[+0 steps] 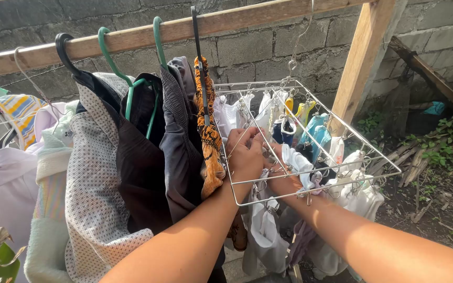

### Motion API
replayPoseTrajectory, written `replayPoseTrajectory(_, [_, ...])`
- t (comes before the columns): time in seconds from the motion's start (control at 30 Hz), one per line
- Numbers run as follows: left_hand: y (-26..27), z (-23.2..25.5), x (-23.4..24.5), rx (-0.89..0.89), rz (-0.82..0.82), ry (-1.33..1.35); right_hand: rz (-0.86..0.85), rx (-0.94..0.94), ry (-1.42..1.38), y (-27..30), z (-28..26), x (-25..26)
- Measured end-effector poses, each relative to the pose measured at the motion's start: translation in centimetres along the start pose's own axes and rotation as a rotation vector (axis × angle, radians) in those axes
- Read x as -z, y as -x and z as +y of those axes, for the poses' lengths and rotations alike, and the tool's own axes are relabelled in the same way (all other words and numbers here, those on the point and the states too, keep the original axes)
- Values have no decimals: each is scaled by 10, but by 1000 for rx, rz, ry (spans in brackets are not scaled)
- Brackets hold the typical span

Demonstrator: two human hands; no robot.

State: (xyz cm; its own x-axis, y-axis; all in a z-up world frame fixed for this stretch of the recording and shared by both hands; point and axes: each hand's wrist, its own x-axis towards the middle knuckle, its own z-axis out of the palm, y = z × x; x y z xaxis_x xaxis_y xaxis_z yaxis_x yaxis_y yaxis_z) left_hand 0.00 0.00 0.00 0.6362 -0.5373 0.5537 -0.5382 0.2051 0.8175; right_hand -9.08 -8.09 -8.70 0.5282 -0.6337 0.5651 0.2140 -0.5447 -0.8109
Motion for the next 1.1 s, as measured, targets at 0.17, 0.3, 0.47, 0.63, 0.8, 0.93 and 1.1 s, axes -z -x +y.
replayPoseTrajectory(0.17, [-2,3,0,-5,10,-18,140,149,464,1,-25,0])
replayPoseTrajectory(0.3, [-5,-5,-1,-87,42,-53,209,298,531,7,-10,0])
replayPoseTrajectory(0.47, [-4,-18,0,-36,-74,133,261,-79,299,13,11,12])
replayPoseTrajectory(0.63, [-2,-25,6,271,-269,228,164,-465,340,10,-13,12])
replayPoseTrajectory(0.8, [-3,-61,-6,20,12,119,369,51,221,15,49,15])
replayPoseTrajectory(0.93, [-7,-55,-9,-33,7,282,293,-145,236,32,11,5])
replayPoseTrajectory(1.1, [26,-47,6,301,-483,336,32,-1019,36,55,-48,0])
